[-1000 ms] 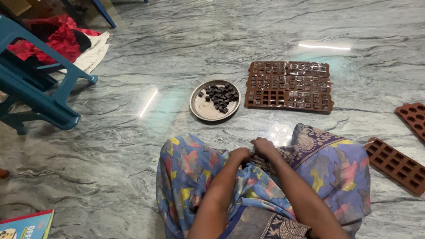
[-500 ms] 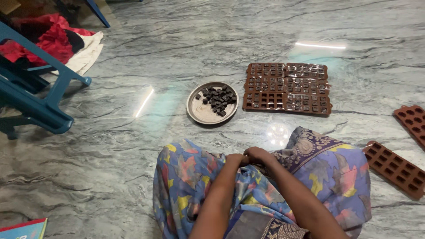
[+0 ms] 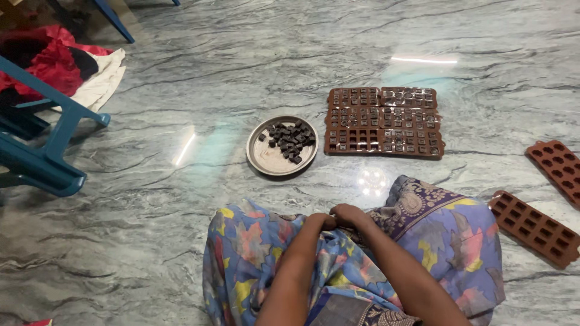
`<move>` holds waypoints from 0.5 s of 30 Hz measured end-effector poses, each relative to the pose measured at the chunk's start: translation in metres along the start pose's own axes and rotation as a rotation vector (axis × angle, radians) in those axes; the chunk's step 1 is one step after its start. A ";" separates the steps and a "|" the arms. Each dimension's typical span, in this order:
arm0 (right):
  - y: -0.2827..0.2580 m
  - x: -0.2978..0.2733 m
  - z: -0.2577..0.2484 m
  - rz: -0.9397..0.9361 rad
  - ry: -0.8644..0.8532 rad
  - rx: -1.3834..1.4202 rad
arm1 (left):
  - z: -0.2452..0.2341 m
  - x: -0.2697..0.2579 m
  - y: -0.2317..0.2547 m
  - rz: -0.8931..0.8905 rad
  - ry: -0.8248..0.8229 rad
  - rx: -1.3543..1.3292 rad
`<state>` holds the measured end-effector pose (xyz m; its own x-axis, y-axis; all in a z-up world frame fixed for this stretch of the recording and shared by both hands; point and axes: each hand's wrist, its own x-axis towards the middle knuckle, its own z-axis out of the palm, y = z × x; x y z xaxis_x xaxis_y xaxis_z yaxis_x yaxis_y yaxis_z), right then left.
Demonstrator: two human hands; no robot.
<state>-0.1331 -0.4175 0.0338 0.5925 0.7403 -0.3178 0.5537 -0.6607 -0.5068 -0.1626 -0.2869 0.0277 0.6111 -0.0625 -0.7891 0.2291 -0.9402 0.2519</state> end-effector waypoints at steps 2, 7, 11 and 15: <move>0.001 0.000 0.002 0.052 -0.002 0.027 | 0.001 0.002 0.001 0.025 -0.010 -0.036; 0.006 0.003 0.002 0.055 0.056 0.033 | 0.003 0.007 0.001 0.072 -0.021 -0.159; 0.010 0.007 -0.002 0.091 0.080 0.080 | -0.002 0.008 -0.010 0.164 -0.078 -0.443; 0.009 0.010 -0.001 0.147 0.022 0.083 | -0.005 0.008 -0.018 0.183 -0.450 -0.836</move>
